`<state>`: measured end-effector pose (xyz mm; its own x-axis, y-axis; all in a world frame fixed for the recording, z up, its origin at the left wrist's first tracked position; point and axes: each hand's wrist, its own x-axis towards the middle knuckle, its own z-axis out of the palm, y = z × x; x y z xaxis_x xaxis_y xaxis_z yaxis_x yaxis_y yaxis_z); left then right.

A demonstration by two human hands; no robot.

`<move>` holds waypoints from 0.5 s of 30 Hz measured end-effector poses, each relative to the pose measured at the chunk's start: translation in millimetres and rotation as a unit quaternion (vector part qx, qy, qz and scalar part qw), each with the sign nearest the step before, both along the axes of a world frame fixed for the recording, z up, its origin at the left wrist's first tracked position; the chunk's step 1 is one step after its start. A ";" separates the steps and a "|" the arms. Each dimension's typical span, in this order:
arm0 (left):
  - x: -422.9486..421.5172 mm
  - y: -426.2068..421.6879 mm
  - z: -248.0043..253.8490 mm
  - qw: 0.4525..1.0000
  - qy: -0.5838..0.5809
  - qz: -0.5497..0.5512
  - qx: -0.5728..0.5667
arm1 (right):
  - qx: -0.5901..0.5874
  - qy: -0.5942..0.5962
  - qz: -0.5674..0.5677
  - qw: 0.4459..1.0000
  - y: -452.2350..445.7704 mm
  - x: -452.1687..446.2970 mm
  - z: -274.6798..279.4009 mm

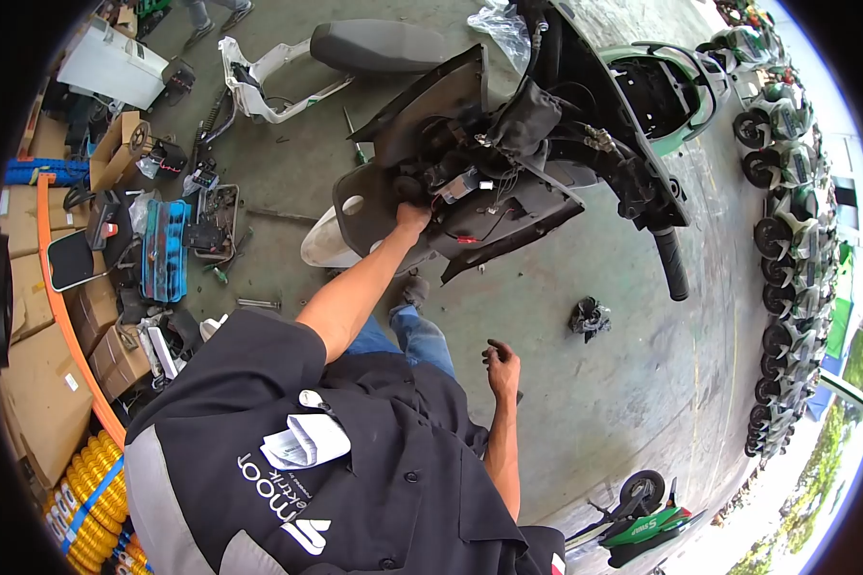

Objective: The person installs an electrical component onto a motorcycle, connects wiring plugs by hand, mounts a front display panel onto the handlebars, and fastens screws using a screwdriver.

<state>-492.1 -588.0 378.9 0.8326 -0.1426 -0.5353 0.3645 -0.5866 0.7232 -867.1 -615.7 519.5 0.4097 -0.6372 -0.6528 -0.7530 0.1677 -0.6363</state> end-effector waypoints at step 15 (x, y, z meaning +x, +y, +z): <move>-19.5 84.6 54.1 0.990 -0.001 -0.096 -0.104 | -0.007 0.000 0.062 0.998 1.2 -4.3 -10.4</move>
<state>-511.6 -503.4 433.0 0.7801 -0.4055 -0.4764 0.2598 -0.4827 0.8363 -871.4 -614.4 509.1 0.4854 -0.5909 -0.6443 -0.7679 0.0642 -0.6374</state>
